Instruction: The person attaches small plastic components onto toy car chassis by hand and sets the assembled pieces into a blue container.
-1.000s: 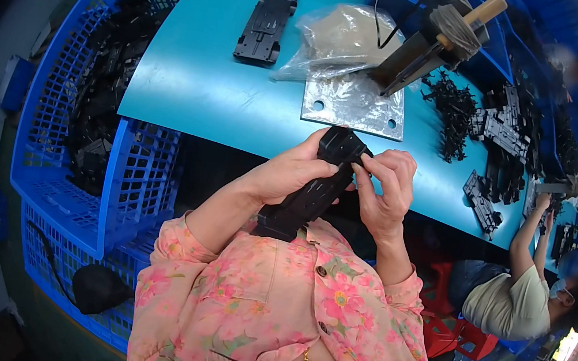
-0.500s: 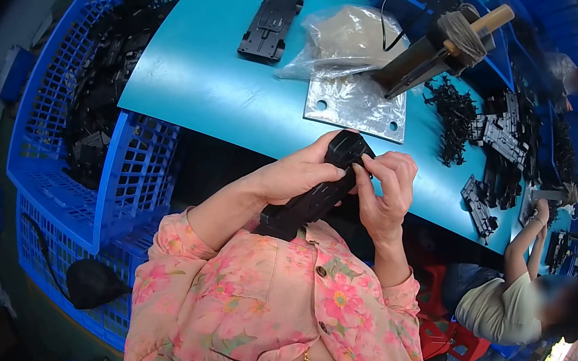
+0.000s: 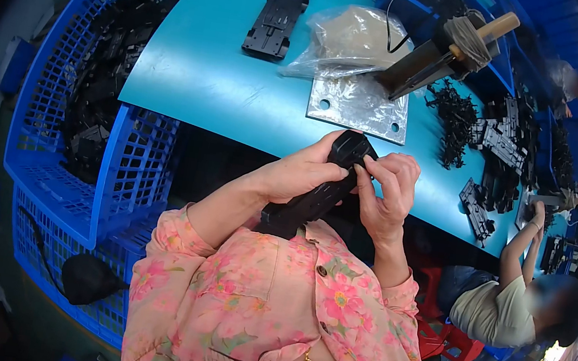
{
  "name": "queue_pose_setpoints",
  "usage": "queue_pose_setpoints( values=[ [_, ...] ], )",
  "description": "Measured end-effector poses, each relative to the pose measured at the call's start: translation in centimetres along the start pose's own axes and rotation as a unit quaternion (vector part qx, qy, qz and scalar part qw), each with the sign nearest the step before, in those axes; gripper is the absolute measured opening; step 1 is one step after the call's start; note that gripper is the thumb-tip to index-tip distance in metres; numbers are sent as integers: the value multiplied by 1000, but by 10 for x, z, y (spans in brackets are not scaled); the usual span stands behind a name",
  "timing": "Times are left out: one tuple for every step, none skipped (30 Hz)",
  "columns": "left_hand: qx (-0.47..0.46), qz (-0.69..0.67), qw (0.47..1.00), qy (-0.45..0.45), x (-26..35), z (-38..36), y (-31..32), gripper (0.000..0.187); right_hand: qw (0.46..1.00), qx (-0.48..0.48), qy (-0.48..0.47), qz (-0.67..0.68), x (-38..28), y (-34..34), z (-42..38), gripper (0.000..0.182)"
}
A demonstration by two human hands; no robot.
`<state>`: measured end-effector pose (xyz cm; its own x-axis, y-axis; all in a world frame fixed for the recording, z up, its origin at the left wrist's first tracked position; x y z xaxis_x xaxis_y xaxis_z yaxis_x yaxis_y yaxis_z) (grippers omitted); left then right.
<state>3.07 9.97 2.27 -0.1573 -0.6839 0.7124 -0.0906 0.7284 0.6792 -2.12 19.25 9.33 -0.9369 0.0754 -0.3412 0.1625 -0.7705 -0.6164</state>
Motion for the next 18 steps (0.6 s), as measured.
queue_pose_setpoints(
  values=[
    [1,3,1000,2,-1,1,-1,51,1000,0,0,-1,0,0,0,26],
    [2,5,1000,3,-1,1,-1,51,1000,4,0,-2,0,1,1,26],
    [3,14,1000,6,0,1,-1,49,1000,9,-1,-2,-1,1,1,25],
    [4,23,1000,8,0,1,-1,47,1000,13,-1,-3,-1,1,1,24],
    [4,32,999,10,1,1,0,45,1000,14,-2,-4,-2,1,1,24],
    [3,39,999,27,1,2,-1,42,1000,14,-3,-6,-2,1,1,25],
    [2,47,998,43,0,4,-2,40,1000,15,-5,-7,-3,1,1,25],
    [0,56,997,58,0,4,-3,38,1000,13,-6,-7,-3,1,2,25],
    [6,69,996,51,2,4,-3,36,1000,11,-8,-7,-3,1,2,26],
    [12,82,996,44,5,2,-2,35,1000,9,-10,-8,-3,1,2,26],
    [17,95,995,38,7,0,-3,34,1000,10,-14,-6,-3,1,2,27],
    [22,96,994,45,7,0,-4,31,1000,12,-18,-5,-3,1,2,27],
    [28,97,994,52,5,0,-5,30,1000,13,-21,-4,-3,1,2,28],
    [33,98,993,58,4,0,-6,28,1000,10,-18,-4,-4,1,3,28],
    [33,106,992,61,6,-1,-6,28,1000,8,-16,-5,-5,1,3,28],
    [34,114,991,64,9,-3,-5,28,1000,7,-15,-5,-5,2,3,28],
    [36,122,990,66,10,-4,-4,27,1000,5,-13,-3,-5,2,3,28],
    [35,126,989,67,10,-4,-4,28,1000,5,-10,-1,-4,2,2,28]
  ],
)
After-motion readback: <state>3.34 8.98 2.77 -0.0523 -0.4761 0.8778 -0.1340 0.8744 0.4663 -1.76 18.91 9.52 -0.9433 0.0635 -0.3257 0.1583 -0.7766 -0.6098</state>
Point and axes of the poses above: each hand's wrist, its own z-axis towards the middle knuckle, its own y-axis out of the palm, x = y × z, the point moved 7 cm from there along z, towards the middle knuckle, and after that the axes turned 1 degree about -z, right-handed, at the moved point
